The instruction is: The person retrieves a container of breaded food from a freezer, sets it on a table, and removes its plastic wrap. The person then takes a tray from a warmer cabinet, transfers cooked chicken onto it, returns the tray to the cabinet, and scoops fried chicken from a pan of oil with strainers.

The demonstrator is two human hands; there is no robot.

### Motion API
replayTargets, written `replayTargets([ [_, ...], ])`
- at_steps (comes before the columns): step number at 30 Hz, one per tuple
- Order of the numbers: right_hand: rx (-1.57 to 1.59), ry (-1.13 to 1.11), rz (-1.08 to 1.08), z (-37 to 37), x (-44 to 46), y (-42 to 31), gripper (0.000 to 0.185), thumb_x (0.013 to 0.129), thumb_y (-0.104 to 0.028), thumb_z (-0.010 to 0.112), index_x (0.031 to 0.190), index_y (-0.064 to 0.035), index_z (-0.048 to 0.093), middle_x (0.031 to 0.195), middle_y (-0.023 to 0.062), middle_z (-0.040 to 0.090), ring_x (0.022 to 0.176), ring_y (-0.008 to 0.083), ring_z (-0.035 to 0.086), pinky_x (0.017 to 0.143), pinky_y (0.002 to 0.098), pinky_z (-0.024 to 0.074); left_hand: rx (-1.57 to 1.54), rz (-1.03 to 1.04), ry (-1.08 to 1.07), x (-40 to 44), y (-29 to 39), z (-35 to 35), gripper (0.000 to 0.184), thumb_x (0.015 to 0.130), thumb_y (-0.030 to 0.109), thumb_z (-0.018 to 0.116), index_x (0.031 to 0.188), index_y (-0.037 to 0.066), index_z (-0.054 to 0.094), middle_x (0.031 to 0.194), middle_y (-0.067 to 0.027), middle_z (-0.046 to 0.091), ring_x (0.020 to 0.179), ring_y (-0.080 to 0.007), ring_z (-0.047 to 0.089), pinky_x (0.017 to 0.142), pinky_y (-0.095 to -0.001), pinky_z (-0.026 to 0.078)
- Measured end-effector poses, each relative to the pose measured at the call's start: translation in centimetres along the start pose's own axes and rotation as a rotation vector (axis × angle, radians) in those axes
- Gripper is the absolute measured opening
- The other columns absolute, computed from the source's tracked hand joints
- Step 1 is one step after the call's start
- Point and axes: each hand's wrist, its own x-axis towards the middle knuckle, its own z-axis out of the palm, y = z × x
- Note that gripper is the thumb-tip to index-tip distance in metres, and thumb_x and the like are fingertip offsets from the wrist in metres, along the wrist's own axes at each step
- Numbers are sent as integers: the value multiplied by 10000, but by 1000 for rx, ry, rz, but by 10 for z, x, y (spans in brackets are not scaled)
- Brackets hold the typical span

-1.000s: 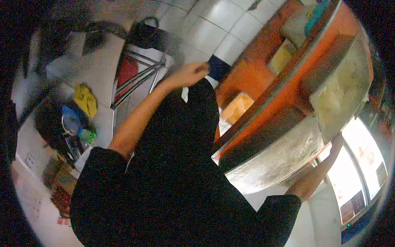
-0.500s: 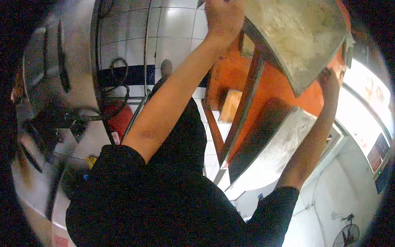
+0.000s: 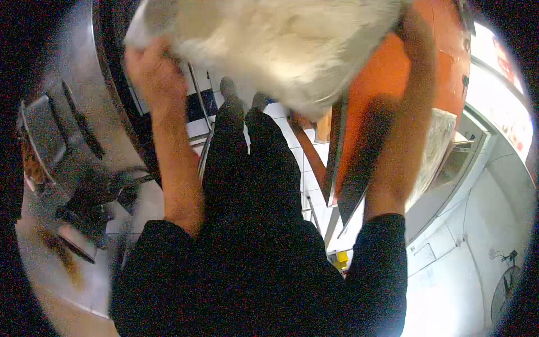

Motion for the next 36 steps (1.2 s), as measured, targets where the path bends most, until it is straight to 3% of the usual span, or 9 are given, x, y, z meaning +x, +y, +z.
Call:
replayTargets([
  [1,306,41,57,-21,25,125,327,925,-284,513,896,22,626,739,52,585,691,163,554,609,309,455,113,-107,76,-10,17,-24,153,777,9,608,917,20,550,762,-14,558,657,-97,529,573,-266,428],
  [3,128,78,193,65,-48,-125,332,951,-281,451,894,-5,626,689,46,558,635,164,531,583,311,436,-25,-147,53,-27,45,-53,294,810,14,540,1097,-47,525,1023,-116,588,854,-179,601,707,-296,506],
  [13,-8,-66,266,180,-78,-78,435,892,-368,545,962,47,653,965,260,659,932,388,634,833,430,479,157,-85,203,-90,89,-129,461,790,-52,495,1246,-63,431,1203,-171,536,1092,-271,558,951,-382,452],
  [16,170,-119,354,204,-113,-36,398,921,-364,548,889,31,585,827,120,585,783,216,541,707,352,441,270,-165,214,-104,77,-121,482,789,-77,472,1269,-75,431,1233,-177,537,1093,-260,555,971,-362,426],
  [17,300,-112,399,213,-129,-30,383,945,-357,549,800,-3,530,723,5,501,687,104,439,613,304,399,261,-167,219,-103,64,-125,482,789,-77,472,1269,-75,431,1233,-177,537,1093,-260,555,971,-362,426],
  [26,868,105,913,302,-287,150,333,974,-275,507,1055,37,589,947,89,603,873,177,567,743,286,466,584,-227,-96,-80,-135,-168,434,743,-46,524,1176,-45,522,1079,-103,595,973,-186,572,884,-289,432],
  [31,593,20,711,339,-344,243,233,986,-255,514,1051,-32,539,973,71,575,860,165,577,734,304,517,474,-408,-233,-51,-277,-185,433,740,-20,532,1173,-30,539,1026,-79,614,935,-164,580,834,-277,449],
  [33,953,304,896,351,-345,243,218,985,-242,529,845,-83,478,712,5,489,590,83,480,475,230,432,345,-495,-311,-43,-317,-179,427,743,-4,535,1170,-19,547,1007,-72,624,923,-158,585,810,-274,455],
  [36,1010,374,984,365,-350,245,175,972,-208,555,856,-93,488,719,-13,514,566,71,476,442,188,393,376,-542,-333,-37,-345,-179,418,756,10,536,1173,-8,554,1030,-75,633,927,-156,589,821,-277,460],
])
